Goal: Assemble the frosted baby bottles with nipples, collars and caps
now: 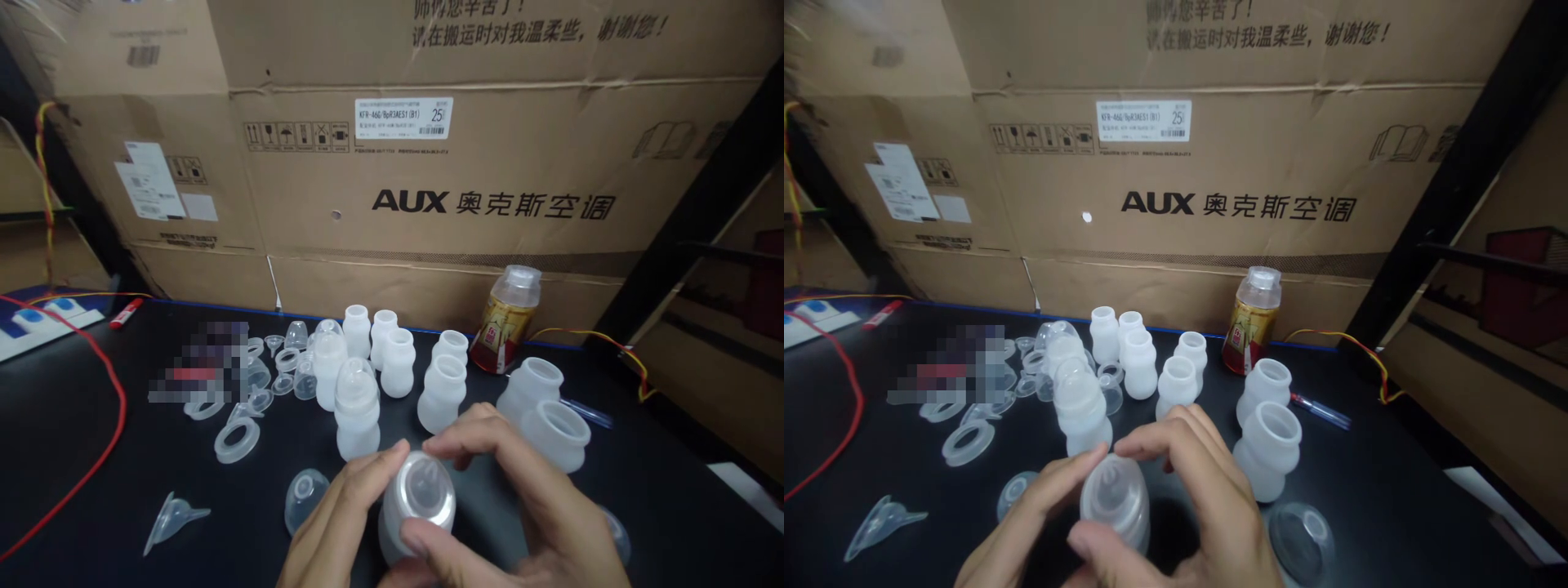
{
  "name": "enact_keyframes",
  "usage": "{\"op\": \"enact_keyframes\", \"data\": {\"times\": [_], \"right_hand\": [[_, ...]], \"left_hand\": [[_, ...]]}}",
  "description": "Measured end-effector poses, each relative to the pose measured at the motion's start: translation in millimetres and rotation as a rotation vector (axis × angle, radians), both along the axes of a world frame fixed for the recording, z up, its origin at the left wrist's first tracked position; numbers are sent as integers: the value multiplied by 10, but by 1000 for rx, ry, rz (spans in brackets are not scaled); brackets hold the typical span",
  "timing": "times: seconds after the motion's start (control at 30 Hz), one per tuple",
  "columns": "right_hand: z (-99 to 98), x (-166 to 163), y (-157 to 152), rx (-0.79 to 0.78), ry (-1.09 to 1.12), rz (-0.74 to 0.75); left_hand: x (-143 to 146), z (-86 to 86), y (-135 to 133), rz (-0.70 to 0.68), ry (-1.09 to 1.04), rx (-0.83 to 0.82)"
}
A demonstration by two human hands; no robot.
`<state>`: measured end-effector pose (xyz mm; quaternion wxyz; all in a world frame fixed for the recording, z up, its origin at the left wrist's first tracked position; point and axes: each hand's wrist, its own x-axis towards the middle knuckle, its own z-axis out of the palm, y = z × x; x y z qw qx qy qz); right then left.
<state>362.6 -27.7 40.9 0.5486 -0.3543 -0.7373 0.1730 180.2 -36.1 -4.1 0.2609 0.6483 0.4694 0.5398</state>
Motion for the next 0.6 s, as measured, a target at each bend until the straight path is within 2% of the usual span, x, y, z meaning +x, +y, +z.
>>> {"op": "enact_keyframes", "data": {"times": [0.3, 0.6], "right_hand": [[-28, -102, -58, -92, 99, 144], [-73, -66, -41, -136, 69, 64]], "left_hand": [[50, 22, 58, 39, -26, -5], [48, 51, 28, 53, -25, 9]]}}
